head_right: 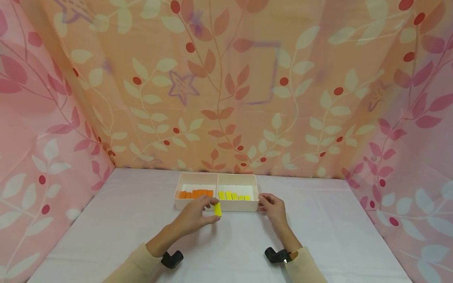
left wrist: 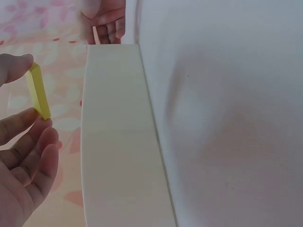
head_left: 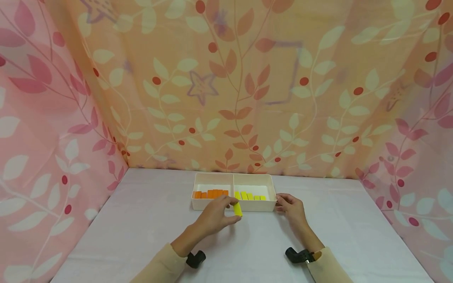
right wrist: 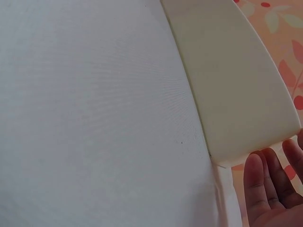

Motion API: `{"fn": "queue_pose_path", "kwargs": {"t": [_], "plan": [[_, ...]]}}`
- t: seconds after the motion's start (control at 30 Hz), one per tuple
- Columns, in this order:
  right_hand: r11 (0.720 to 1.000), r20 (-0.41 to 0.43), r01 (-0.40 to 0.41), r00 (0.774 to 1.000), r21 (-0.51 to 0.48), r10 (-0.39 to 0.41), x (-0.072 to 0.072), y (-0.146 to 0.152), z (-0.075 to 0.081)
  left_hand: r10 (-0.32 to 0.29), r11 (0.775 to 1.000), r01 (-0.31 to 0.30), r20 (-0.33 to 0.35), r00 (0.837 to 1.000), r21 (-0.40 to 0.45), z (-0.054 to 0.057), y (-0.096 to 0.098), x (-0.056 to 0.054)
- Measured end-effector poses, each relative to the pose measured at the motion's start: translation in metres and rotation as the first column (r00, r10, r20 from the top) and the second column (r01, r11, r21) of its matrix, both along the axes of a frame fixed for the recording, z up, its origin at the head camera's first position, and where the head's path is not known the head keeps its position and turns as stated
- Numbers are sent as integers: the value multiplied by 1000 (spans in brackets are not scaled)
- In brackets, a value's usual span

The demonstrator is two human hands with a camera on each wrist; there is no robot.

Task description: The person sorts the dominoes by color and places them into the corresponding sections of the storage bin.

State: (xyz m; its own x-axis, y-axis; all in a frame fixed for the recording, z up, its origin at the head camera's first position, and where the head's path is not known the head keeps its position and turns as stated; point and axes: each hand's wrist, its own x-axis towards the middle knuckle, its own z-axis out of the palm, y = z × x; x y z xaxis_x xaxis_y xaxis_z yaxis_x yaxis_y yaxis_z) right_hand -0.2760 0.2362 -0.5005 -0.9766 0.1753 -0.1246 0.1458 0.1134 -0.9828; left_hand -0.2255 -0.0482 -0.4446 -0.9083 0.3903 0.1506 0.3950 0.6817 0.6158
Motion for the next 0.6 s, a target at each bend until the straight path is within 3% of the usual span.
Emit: {"fn": "queue_pose_path", "kwargs": {"t": [0.3, 0.6], "plan": [[1000, -15, 4, 1000, -9, -4, 0, 0, -2, -10, 999, 10, 10, 1000, 39, 7, 10, -7], [1000, -19, -1, 1000, -8, 1, 1, 1, -1, -15, 997, 15, -5, 1000, 70, 6, 18, -15]]}}
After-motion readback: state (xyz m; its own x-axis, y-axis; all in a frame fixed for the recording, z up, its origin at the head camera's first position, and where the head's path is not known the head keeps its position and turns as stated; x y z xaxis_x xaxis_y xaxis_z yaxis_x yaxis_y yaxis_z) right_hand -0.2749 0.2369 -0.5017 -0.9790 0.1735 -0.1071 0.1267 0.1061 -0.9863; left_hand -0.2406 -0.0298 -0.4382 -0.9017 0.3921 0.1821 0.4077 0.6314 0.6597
